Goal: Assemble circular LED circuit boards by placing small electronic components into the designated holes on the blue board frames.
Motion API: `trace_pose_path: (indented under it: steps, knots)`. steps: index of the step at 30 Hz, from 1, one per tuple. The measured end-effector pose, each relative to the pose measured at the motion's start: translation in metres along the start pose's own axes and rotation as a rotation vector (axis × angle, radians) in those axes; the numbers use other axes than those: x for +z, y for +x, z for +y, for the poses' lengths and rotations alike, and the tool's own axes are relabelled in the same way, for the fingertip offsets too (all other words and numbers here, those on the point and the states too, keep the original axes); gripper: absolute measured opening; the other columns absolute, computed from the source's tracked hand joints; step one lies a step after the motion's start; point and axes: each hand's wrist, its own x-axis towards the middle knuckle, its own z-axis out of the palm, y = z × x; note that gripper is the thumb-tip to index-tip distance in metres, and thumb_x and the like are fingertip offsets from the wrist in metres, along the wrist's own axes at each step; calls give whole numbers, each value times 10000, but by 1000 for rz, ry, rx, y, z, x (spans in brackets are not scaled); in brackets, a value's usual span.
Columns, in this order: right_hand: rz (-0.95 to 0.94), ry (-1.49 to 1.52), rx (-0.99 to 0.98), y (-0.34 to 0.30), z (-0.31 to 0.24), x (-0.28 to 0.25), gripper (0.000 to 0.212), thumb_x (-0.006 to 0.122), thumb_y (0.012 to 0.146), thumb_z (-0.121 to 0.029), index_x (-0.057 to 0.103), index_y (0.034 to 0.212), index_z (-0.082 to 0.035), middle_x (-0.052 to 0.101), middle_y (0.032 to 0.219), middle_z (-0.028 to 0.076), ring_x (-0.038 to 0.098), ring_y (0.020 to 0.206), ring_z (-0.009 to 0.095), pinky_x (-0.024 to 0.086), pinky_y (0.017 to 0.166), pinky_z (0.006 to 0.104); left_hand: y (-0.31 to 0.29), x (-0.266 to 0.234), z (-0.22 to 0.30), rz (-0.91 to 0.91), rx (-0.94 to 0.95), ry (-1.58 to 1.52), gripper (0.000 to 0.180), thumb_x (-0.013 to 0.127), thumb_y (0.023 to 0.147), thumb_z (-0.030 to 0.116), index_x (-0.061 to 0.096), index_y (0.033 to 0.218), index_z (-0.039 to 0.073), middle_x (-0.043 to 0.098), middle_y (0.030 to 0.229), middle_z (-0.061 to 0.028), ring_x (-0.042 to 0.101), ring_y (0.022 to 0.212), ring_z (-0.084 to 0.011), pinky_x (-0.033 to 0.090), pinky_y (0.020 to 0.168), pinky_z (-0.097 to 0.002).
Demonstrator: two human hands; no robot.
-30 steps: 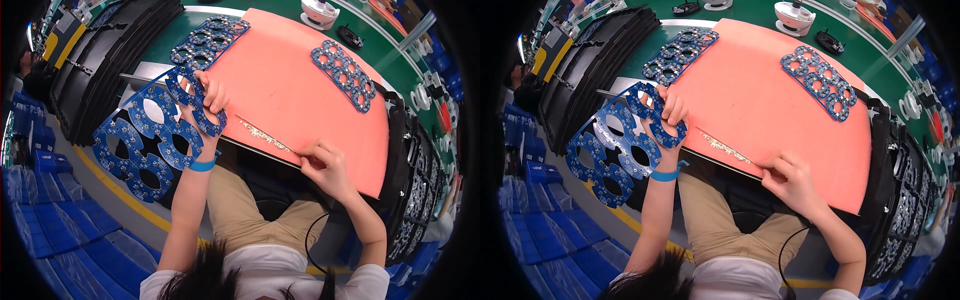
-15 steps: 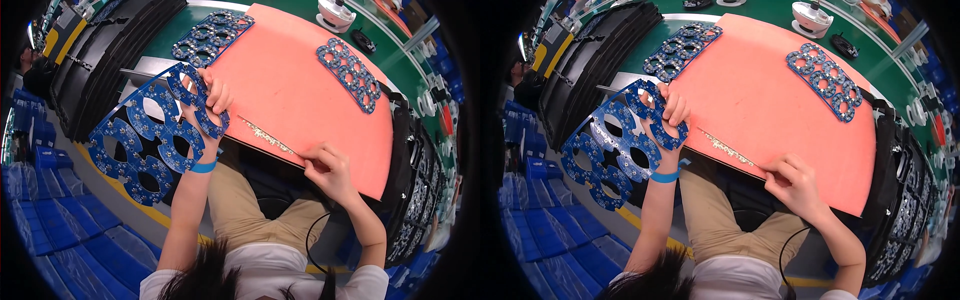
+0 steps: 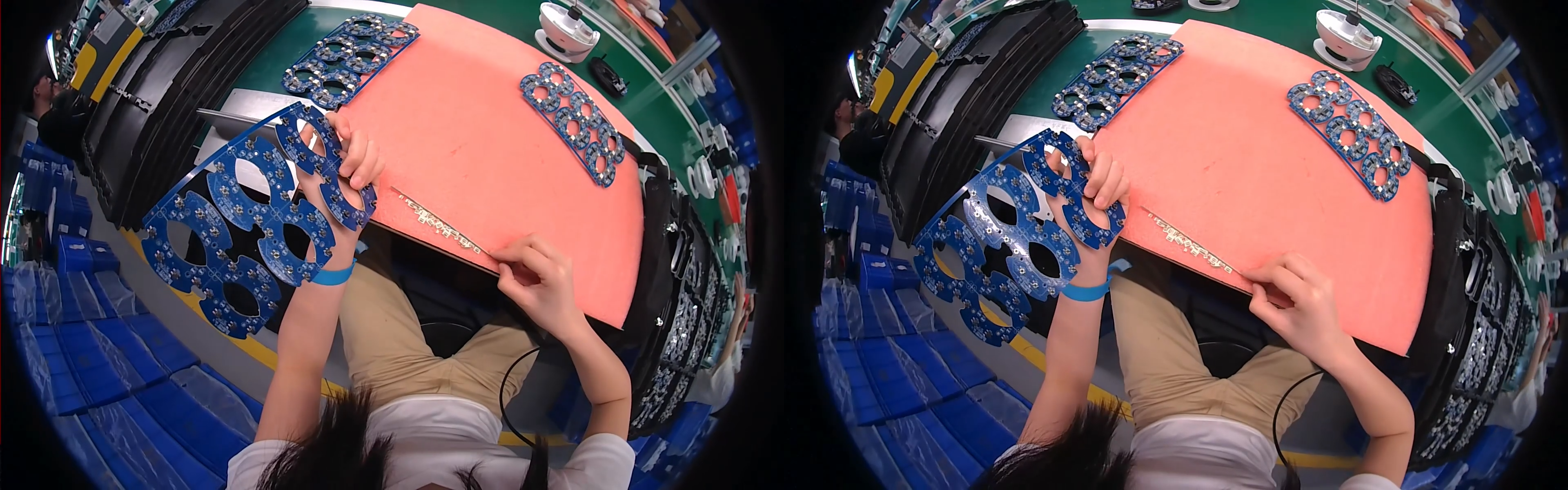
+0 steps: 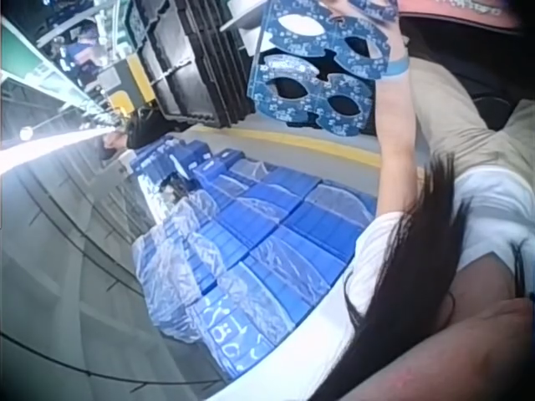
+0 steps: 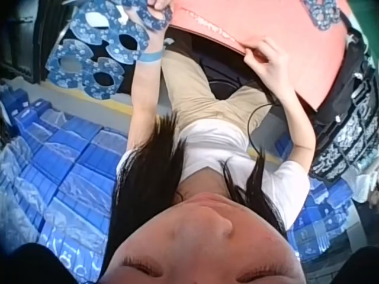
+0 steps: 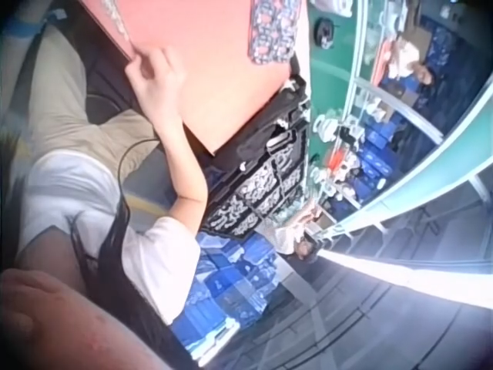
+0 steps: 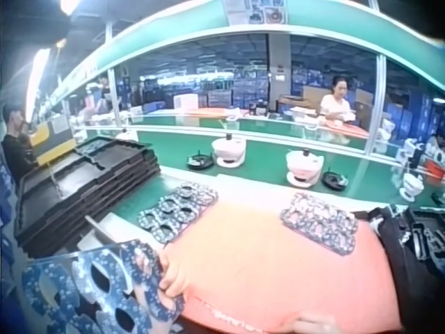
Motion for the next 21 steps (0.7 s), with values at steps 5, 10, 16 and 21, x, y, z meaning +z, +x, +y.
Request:
trace_pose_path:
  steps: [5, 10, 16, 21]
  knots:
    - [7, 6, -7, -1, 1, 1, 203, 657, 673, 52, 678, 865, -10, 599, 762, 92, 593, 684, 214, 486, 599, 295, 0, -1, -1, -11, -9, -2, 351, 412, 972, 355, 484, 905, 18, 387, 550, -26, 396, 456, -124, 323, 445, -239]
    - [7, 4, -1, -1, -1, 1, 206, 656, 673, 56, 678, 866, -12, 598, 760, 88, 592, 677, 211, 486, 596, 294, 0, -2, 0, 4, -24, 59, 359, 424, 966, 377, 479, 887, 31, 391, 546, -22, 397, 445, -127, 308, 434, -243]
    - [7, 4, 3, -1, -3, 1, 209, 656, 670, 58, 680, 865, -13, 600, 761, 86, 594, 679, 210, 488, 600, 295, -3, 1, 0, 52, -29, 71, 358, 432, 960, 383, 474, 873, 39, 390, 543, -17, 394, 441, -121, 301, 427, -242]
    - [11, -10, -13, -2, -2, 0, 205, 661, 667, 50, 683, 859, -19, 601, 760, 85, 596, 682, 211, 489, 604, 295, -2, -4, -2, -9, -29, 57, 353, 438, 955, 381, 469, 863, 42, 385, 543, -14, 390, 441, -117, 297, 430, -238]
